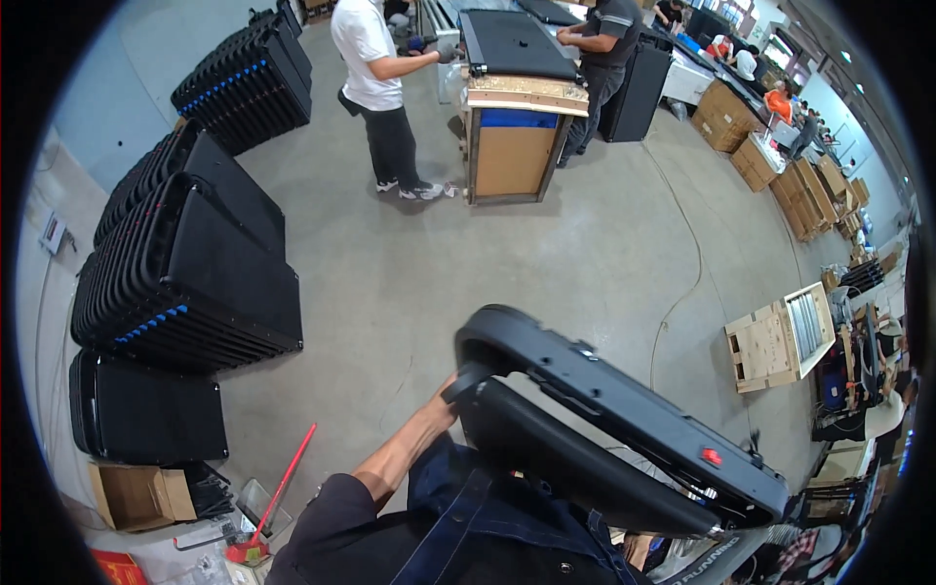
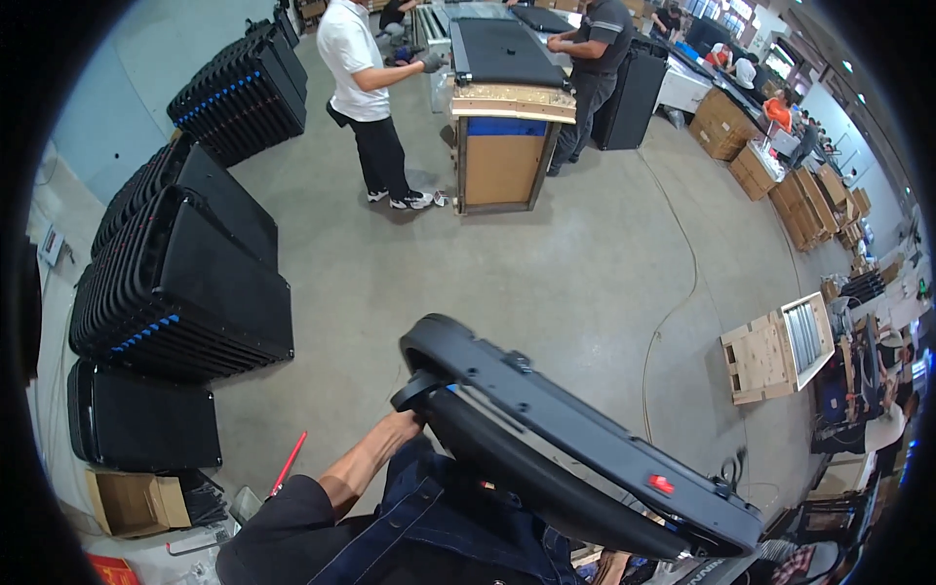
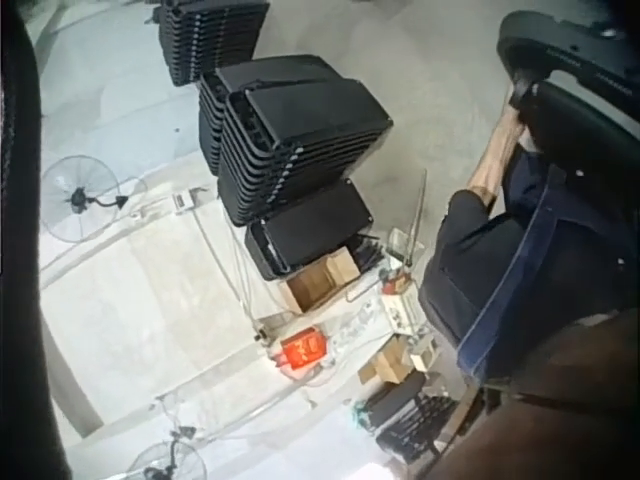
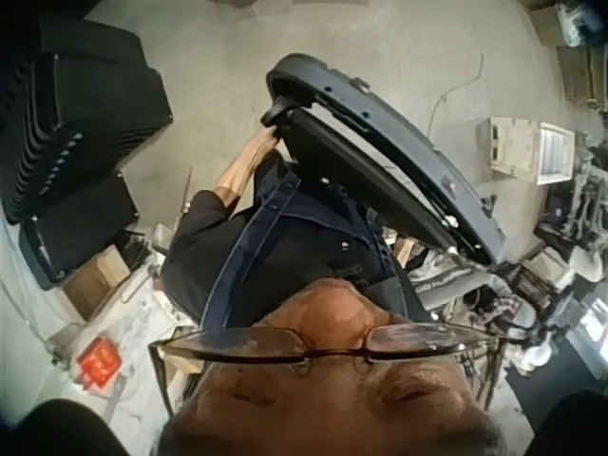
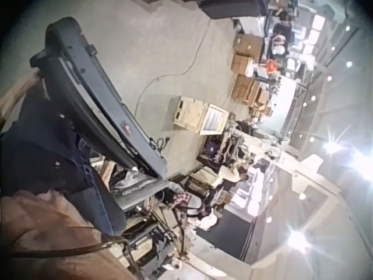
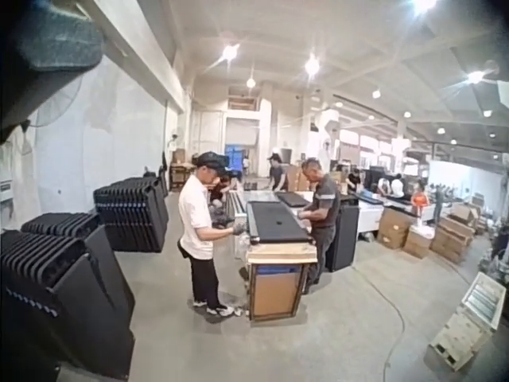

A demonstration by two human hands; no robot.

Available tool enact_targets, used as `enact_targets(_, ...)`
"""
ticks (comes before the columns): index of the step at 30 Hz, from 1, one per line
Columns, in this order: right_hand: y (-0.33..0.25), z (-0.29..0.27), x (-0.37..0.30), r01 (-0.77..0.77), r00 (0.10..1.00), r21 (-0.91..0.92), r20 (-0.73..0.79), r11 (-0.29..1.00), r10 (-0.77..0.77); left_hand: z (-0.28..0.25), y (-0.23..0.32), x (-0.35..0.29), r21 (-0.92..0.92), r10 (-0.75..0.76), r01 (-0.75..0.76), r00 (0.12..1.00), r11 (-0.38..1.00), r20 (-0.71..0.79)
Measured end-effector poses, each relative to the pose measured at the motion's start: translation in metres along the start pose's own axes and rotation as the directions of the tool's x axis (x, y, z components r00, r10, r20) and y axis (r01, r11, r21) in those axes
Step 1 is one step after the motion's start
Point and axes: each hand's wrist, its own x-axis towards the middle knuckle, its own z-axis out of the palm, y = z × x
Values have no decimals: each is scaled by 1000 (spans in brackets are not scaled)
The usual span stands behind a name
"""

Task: Assembling components of a treadmill using power tools in a factory setting.

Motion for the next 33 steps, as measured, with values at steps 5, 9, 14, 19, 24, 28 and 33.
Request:
enact_targets(5,-84,-13,121,-5,999,-31,-46,1000,4,-29,57,136,29,171,-173,983,985,63)
enact_targets(9,-152,5,212,2,995,-66,-103,998,-9,-44,122,237,41,332,-341,933,939,141)
enact_targets(14,-259,50,317,-44,986,-110,-165,993,25,-69,247,368,-146,-66,105,967,984,247)
enact_targets(19,-315,20,367,-32,976,-58,-219,998,18,-68,337,442,-31,-46,47,998,998,34)
enact_targets(24,-396,4,438,-60,983,-32,-173,998,54,-71,353,536,-31,151,-161,966,987,-210)
enact_targets(28,-523,-50,525,-3,998,-76,-69,997,-2,-46,348,640,-151,162,-206,952,967,-261)
enact_targets(33,-583,-32,663,261,959,-262,-42,929,-281,-31,364,708,-249,125,-225,924,942,-362)
